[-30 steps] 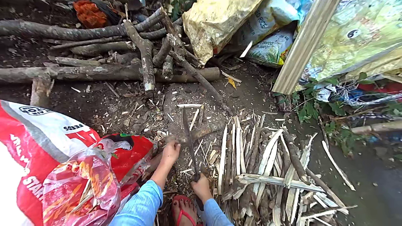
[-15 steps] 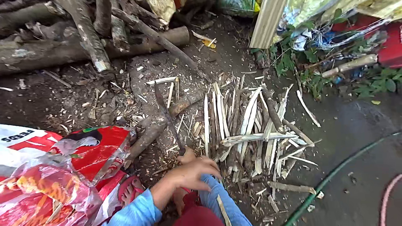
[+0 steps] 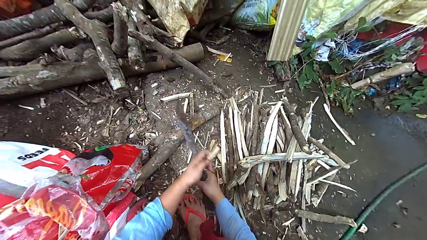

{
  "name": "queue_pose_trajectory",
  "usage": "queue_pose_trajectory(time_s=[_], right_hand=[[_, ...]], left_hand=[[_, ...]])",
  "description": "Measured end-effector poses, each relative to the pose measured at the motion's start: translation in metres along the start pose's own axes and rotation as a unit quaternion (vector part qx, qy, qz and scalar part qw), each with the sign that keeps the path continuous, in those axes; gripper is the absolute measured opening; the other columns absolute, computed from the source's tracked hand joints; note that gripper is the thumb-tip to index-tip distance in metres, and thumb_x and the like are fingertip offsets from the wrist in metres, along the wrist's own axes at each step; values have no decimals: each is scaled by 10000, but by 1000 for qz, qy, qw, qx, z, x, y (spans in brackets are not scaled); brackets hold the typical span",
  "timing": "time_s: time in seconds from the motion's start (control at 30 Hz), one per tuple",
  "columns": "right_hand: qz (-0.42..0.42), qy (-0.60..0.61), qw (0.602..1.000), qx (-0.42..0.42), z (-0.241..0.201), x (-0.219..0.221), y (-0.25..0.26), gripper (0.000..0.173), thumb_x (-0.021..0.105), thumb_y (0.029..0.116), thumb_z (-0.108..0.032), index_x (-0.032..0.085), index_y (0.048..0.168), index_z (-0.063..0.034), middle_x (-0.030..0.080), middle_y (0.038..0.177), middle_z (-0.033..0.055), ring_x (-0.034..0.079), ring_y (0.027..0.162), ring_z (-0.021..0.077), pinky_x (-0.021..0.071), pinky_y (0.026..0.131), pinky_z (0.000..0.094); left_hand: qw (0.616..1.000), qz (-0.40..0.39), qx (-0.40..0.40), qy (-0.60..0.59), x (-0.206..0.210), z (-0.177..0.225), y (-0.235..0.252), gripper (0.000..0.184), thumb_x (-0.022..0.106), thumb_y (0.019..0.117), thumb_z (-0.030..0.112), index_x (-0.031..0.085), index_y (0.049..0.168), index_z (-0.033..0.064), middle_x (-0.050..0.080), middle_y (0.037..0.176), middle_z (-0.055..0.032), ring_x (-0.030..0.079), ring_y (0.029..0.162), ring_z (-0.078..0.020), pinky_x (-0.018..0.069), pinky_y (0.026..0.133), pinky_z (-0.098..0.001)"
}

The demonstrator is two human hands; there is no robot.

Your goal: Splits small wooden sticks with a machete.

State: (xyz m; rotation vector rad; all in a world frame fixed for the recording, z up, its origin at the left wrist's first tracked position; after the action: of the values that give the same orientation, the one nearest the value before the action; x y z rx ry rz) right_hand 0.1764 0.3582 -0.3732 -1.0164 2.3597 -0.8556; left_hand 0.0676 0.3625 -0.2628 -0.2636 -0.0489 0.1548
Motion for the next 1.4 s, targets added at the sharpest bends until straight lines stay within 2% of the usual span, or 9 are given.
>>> queue_pose_trajectory(time_s=[0.1,0.2,0.33,0.6,0.87,1.03,1.17,1.3,1.4], right_hand=[[63,109,992,17,11,-19,-20,360,703,797,10,591,1135,65,632,753,98,615,567,163,570,582,342],[130,170,977,13,17,-41,-30,318,677,783,59,580,1086,72,626,686,83,601,511,149,559,532,312],[179,241,954,13,29,-57,-32,244,648,777,77,552,1000,51,600,597,79,580,458,155,543,481,312],[203,275,938,50,46,-59,-30,209,615,818,148,533,987,57,591,586,94,565,434,157,529,445,299],[203,258,942,71,53,-56,-24,216,604,823,160,525,992,51,569,564,97,559,422,167,523,437,311],[193,256,944,77,57,-54,-22,221,619,831,149,526,1008,54,578,570,108,569,423,177,534,437,322],[193,258,943,80,56,-53,-22,220,624,824,148,529,996,52,581,575,106,575,431,176,536,441,319],[195,255,944,72,56,-51,-22,210,616,824,144,529,991,52,583,571,99,572,429,170,532,436,314],[197,245,947,67,55,-48,-21,204,598,835,149,527,1001,54,574,561,97,564,419,172,524,420,326]], left_hand=[[983,107,-121,82,-44,-37,46,327,366,1089,163,535,1244,-71,563,893,-106,586,762,-172,525,770,-362],[923,84,-270,262,-43,-70,81,478,562,1062,335,548,1367,-33,645,1233,-284,646,1150,-415,491,1009,-587],[848,54,-353,391,-19,-80,99,597,625,1012,421,527,1429,7,635,1341,-251,627,1249,-418,498,1023,-612],[817,20,-382,431,-17,-82,87,461,534,1031,296,554,1405,26,632,1358,-231,621,1262,-403,511,996,-609],[821,22,-368,436,-20,-93,74,563,510,1061,454,539,1432,31,626,1368,-235,605,1284,-410,495,1028,-603],[805,9,-380,455,-14,-89,80,479,526,1038,278,500,1467,65,618,1382,-228,613,1268,-417,511,989,-625],[859,-15,-336,385,-18,-81,67,467,418,1101,219,387,1526,28,576,1407,-270,586,1305,-425,468,1072,-597],[944,-69,-233,223,-40,-60,29,415,354,1129,162,368,1491,-39,653,1150,-252,683,1020,-334,536,951,-491],[923,-133,-248,264,-76,-8,-5,382,362,1128,135,396,1470,-31,649,1106,-228,681,936,-290,547,906,-460]])
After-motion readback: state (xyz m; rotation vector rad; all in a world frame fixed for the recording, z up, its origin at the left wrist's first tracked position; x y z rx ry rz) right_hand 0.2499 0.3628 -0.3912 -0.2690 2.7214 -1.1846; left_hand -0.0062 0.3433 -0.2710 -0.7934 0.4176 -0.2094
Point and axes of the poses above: each hand's wrist, its own y-axis towards the middle knuckle, its own x-axis out of the palm, z = x × y, the point moved 5 cm from there along y, towards the middle knuckle
